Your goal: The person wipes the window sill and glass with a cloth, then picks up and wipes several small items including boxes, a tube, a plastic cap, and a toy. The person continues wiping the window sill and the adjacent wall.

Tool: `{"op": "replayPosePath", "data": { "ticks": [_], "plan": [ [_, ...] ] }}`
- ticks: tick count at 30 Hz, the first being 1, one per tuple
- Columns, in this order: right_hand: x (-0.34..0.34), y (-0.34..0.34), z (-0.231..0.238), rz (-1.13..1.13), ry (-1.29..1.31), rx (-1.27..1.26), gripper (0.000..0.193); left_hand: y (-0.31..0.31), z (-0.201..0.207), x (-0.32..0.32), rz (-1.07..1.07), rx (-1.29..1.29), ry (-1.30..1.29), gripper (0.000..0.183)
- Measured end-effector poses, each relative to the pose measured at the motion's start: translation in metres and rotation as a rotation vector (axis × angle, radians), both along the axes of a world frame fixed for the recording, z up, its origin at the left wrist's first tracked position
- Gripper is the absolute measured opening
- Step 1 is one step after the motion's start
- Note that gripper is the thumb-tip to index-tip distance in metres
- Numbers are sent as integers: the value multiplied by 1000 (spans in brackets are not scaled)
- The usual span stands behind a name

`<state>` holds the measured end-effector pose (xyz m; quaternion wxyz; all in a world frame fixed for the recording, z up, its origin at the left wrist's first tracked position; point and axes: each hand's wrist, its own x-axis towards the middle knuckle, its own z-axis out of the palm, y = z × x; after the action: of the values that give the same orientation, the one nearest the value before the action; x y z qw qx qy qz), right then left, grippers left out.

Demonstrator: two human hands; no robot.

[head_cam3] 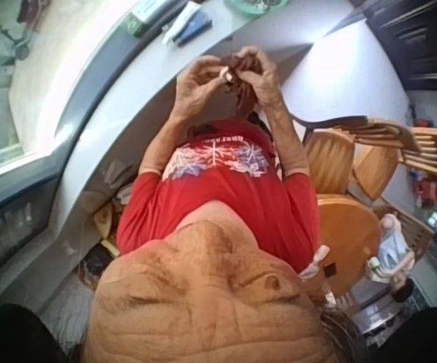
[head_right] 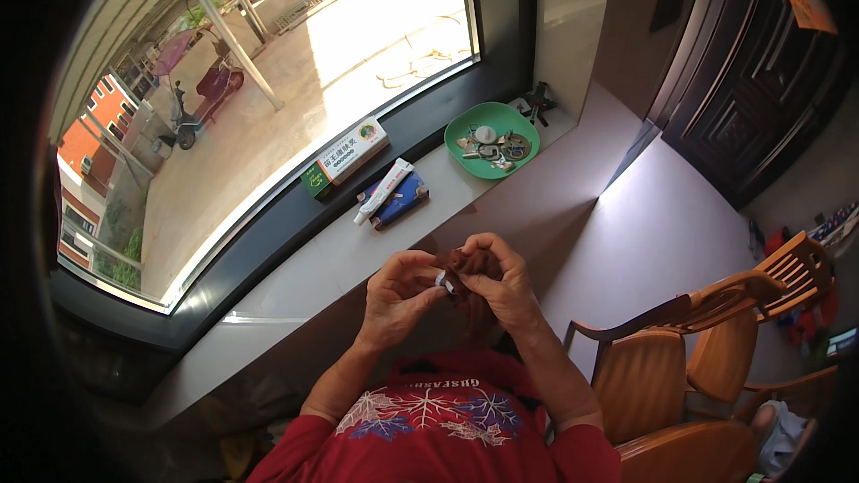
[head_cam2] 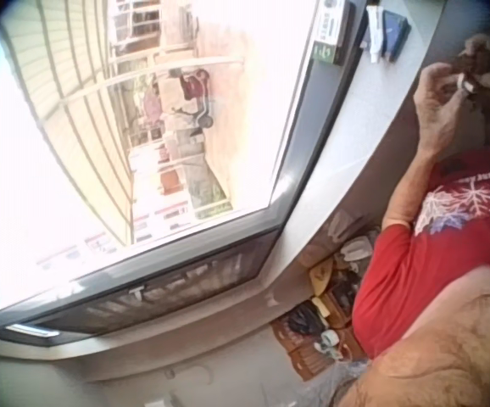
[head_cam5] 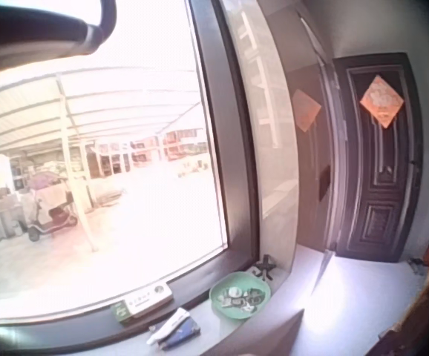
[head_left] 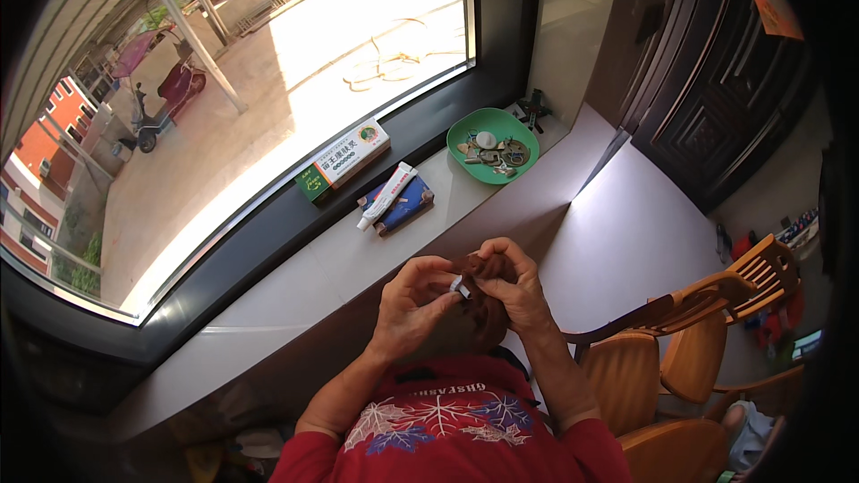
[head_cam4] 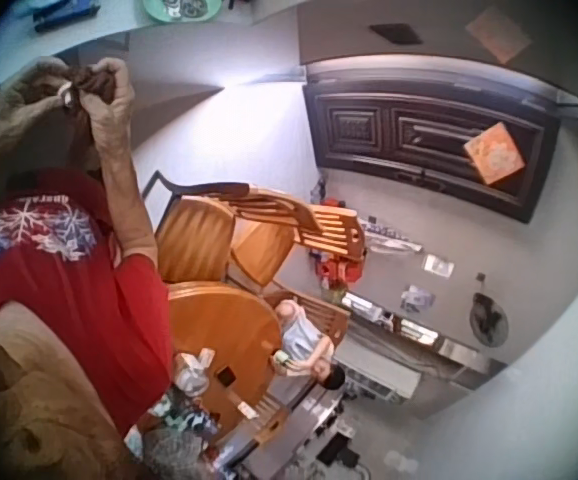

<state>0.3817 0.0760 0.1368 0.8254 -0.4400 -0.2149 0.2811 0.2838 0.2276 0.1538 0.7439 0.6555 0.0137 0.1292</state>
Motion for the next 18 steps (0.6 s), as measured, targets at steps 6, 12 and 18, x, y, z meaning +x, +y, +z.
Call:
{"op": "replayPosePath", "data": {
  "ticks": [6,12,18],
  "plan": [
    [-31,-7,-4,-99,-384,-53,40,8,-3,-22,-87,-94,102,33],
    [-47,-23,-10,-267,-515,-334,42,19,-18,-32,-67,-235,111,38],
    [-72,0,3,-282,-264,-194,36,4,-16,-36,-24,-293,92,40]
  ]
}}
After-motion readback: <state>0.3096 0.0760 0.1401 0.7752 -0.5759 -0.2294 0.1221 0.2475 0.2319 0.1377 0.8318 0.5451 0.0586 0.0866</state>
